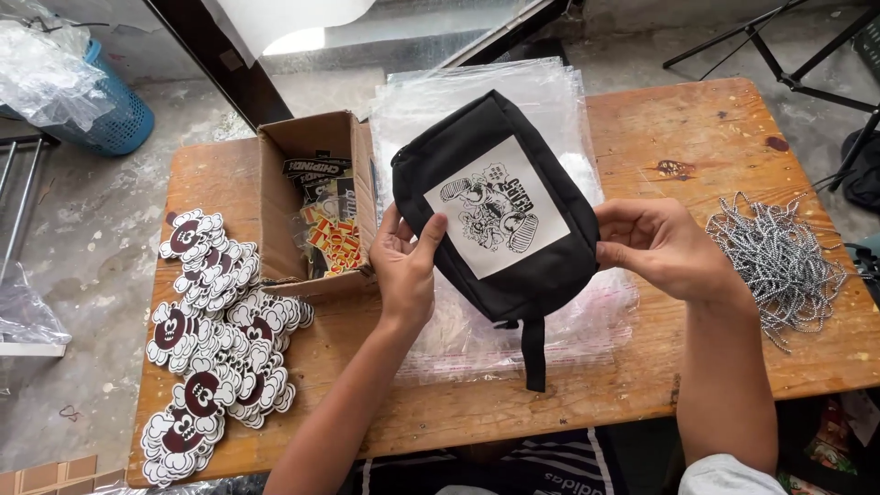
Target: The person assembles keychains by attaching a metal chain to a cartoon character charm and placing it on a small black pouch. They then place the pouch into a plastic bag, add a sticker, and seal it. The process is repeated for a second pouch.
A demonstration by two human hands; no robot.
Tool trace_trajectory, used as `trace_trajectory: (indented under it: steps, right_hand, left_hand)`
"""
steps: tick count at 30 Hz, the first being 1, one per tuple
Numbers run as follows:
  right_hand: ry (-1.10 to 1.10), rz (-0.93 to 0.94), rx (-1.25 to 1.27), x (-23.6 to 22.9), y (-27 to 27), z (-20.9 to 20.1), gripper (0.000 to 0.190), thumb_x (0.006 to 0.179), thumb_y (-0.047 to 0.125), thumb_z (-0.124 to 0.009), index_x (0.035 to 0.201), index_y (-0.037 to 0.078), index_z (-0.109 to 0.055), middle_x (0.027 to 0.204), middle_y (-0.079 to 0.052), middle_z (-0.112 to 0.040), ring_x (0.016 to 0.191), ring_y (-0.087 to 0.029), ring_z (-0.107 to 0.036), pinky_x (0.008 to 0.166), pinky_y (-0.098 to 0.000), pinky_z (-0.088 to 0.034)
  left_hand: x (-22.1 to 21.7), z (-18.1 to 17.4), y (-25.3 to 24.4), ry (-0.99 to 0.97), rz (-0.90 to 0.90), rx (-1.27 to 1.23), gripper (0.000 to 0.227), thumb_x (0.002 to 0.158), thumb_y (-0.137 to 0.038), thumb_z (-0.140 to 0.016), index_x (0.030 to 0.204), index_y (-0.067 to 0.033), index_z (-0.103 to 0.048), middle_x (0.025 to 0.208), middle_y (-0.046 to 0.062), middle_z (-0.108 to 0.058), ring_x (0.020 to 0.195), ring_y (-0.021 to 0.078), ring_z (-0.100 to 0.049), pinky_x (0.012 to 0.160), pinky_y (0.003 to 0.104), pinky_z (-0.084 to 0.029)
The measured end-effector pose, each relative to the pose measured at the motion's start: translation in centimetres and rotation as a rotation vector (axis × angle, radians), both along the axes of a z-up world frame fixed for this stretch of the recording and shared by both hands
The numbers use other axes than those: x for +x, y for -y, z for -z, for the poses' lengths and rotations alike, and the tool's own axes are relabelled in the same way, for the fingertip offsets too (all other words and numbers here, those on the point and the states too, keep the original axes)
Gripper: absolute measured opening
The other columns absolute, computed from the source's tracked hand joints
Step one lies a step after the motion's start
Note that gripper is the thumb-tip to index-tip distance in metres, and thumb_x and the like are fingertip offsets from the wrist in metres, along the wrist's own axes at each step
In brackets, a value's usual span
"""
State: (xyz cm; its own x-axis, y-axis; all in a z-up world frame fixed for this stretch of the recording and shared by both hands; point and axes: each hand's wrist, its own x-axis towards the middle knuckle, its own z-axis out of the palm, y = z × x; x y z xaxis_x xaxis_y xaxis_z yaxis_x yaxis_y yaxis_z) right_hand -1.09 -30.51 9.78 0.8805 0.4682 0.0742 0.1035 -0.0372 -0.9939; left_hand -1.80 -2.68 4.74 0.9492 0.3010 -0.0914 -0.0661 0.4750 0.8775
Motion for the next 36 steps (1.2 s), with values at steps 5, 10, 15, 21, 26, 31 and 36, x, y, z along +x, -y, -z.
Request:
trace_trajectory:
  steps: [5,10,15,21,26,31,36]
  right_hand:
    - [-0.162,0.109,-0.216,0.3,-0.1,-0.9,0.023,0.083,-0.006,-0.072,0.104,-0.005,-0.065,0.087,-0.018,-0.077,0.075,-0.026,-0.077,0.069,-0.0333,-0.067]
    - [-0.296,0.136,-0.103,1.2,-0.3,0.9,0.020,0.085,-0.004,-0.070,0.101,-0.002,-0.058,0.090,-0.019,-0.074,0.076,-0.028,-0.074,0.065,-0.0365,-0.066]
    - [-0.249,0.144,0.002,1.4,-1.4,1.3,0.022,0.088,-0.005,-0.065,0.107,-0.003,-0.054,0.095,-0.020,-0.071,0.083,-0.030,-0.073,0.064,-0.0415,-0.069]
    - [-0.282,0.224,-0.104,1.2,-1.1,0.4,0.018,0.092,-0.009,-0.060,0.103,0.000,-0.049,0.091,-0.020,-0.069,0.082,-0.029,-0.071,0.063,-0.0432,-0.069]
    - [-0.328,0.064,-0.198,1.8,-0.3,0.6,0.031,0.087,0.003,-0.066,0.117,-0.001,-0.057,0.102,-0.019,-0.073,0.094,-0.028,-0.073,0.064,-0.0426,-0.067]
    - [-0.278,0.119,-0.143,2.2,-0.9,2.3,0.013,0.090,0.001,-0.060,0.100,-0.006,-0.063,0.079,-0.020,-0.069,0.070,-0.032,-0.074,0.051,-0.0508,-0.064]
    - [-0.376,0.136,-0.405,2.0,-2.6,1.3,0.014,0.088,0.004,-0.065,0.093,-0.008,-0.070,0.072,-0.022,-0.070,0.061,-0.030,-0.071,0.047,-0.0406,-0.059]
  left_hand:
    - [0.6,-0.2,0.5,0.111,0.033,0.295,0.037,0.096,-0.014,-0.062,0.130,0.0016,-0.061,0.119,0.013,-0.071,0.112,0.0210,-0.066,0.101,0.030,-0.055]
    - [0.8,-1.9,1.0,-0.069,0.145,0.142,0.054,0.091,-0.022,-0.066,0.135,-0.0060,-0.039,0.102,0.015,-0.072,0.085,0.0166,-0.068,0.074,0.028,-0.058]
    - [0.5,-2.2,0.7,0.040,0.374,0.344,0.085,0.082,-0.022,-0.074,0.151,-0.0155,-0.024,0.144,0.015,-0.054,0.128,0.0251,-0.060,0.110,0.037,-0.049]
    - [0.9,-1.9,0.4,0.117,0.381,0.438,0.057,0.097,-0.007,-0.055,0.149,-0.0099,-0.031,0.141,0.015,-0.055,0.130,0.0264,-0.057,0.114,0.035,-0.043]
    - [0.8,-2.1,0.0,0.071,0.394,0.364,0.077,0.089,-0.017,-0.068,0.153,-0.0142,-0.025,0.130,0.016,-0.066,0.112,0.0236,-0.069,0.094,0.032,-0.060]
    - [1.1,-1.6,-0.8,0.096,0.385,0.518,0.080,0.097,-0.019,-0.066,0.160,-0.0148,-0.017,0.106,0.021,-0.070,0.091,0.0230,-0.069,0.080,0.038,-0.062]
    - [0.8,-2.1,-1.0,-0.045,0.379,0.945,0.081,0.093,-0.032,-0.065,0.155,0.0032,-0.025,0.141,0.035,-0.047,0.133,0.0441,-0.051,0.104,0.050,-0.048]
